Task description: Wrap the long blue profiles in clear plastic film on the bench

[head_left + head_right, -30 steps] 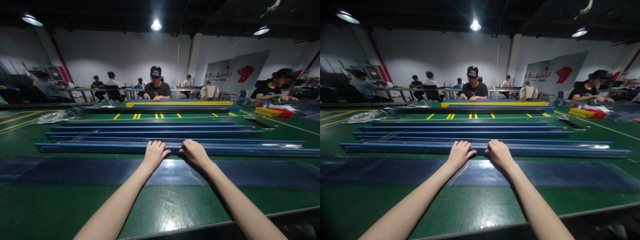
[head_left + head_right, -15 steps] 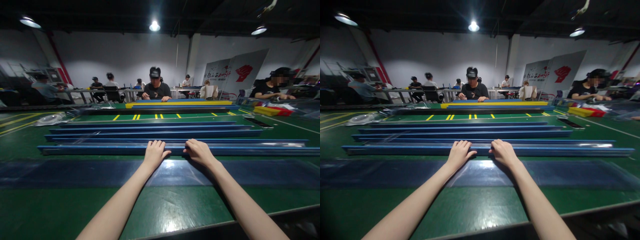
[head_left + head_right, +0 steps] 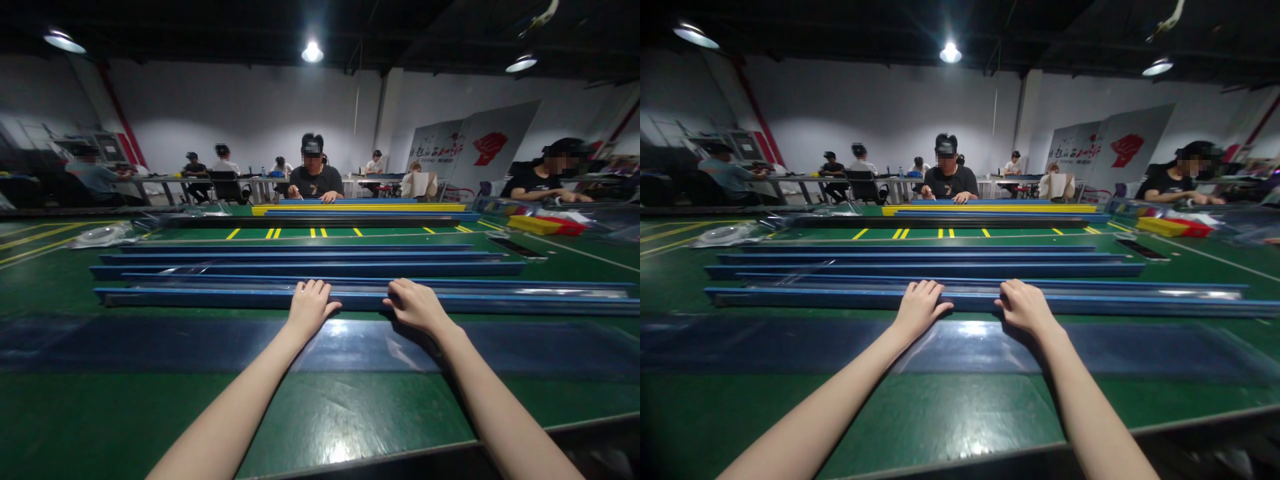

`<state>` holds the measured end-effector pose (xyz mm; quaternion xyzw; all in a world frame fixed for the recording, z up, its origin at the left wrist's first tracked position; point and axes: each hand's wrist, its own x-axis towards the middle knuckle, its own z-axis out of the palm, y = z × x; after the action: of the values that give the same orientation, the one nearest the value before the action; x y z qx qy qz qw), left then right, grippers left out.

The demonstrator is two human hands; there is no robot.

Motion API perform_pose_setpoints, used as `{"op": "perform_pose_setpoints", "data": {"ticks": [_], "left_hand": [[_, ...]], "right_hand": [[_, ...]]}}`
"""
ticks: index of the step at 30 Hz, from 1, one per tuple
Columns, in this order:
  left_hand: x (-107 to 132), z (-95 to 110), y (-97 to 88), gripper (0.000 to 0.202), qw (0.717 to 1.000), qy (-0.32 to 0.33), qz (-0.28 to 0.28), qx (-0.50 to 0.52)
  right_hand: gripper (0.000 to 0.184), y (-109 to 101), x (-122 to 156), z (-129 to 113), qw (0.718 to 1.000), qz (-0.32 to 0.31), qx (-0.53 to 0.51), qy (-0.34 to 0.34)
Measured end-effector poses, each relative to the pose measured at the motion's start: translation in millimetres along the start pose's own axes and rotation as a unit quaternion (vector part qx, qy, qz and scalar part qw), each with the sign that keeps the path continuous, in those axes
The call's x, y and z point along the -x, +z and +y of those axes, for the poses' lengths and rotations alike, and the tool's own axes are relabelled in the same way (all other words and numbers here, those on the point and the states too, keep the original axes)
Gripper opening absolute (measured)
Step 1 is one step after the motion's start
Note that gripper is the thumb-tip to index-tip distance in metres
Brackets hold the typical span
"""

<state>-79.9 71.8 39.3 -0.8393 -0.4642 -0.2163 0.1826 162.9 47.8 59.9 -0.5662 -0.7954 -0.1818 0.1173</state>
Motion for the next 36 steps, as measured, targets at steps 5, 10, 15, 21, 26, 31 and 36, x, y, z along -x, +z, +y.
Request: {"op": "perform_pose_setpoints", "data": {"ticks": [5, 10, 15, 21, 26, 31, 36], "left_hand": [[0, 0, 1.3, 0.030, 1.000, -0.001, 0.003, 0.002], [0, -1, 1.8, 0.030, 1.000, 0.002, 0.008, 0.004], [0, -1, 2.6, 0.029, 1.000, 0.005, 0.010, 0.009], [0, -1, 3.1, 0.029, 1.000, 0.004, 0.011, 0.011], [0, -1, 2.7, 0.029, 1.000, 0.003, 0.006, 0.014], [0, -2, 2.0, 0.029, 1.000, -0.001, 0.001, 0.018], [0, -1, 1.1, 0.029, 1.000, -0.008, -0.011, 0.021]], "right_hand": [[0.026, 2, 0, -2, 1.000, 0.010, -0.005, -0.008], [0.032, 7, -3, -6, 1.000, 0.015, -0.005, -0.020], [0.031, 12, -5, -11, 0.999, 0.028, -0.007, -0.036], [0.030, 13, -5, -10, 0.998, 0.035, -0.010, -0.045], [0.031, 14, -5, -8, 0.998, 0.037, -0.016, -0.046], [0.031, 15, -5, -8, 0.998, 0.033, -0.022, -0.044], [0.031, 13, -5, -8, 0.999, 0.025, -0.024, -0.041]]}}
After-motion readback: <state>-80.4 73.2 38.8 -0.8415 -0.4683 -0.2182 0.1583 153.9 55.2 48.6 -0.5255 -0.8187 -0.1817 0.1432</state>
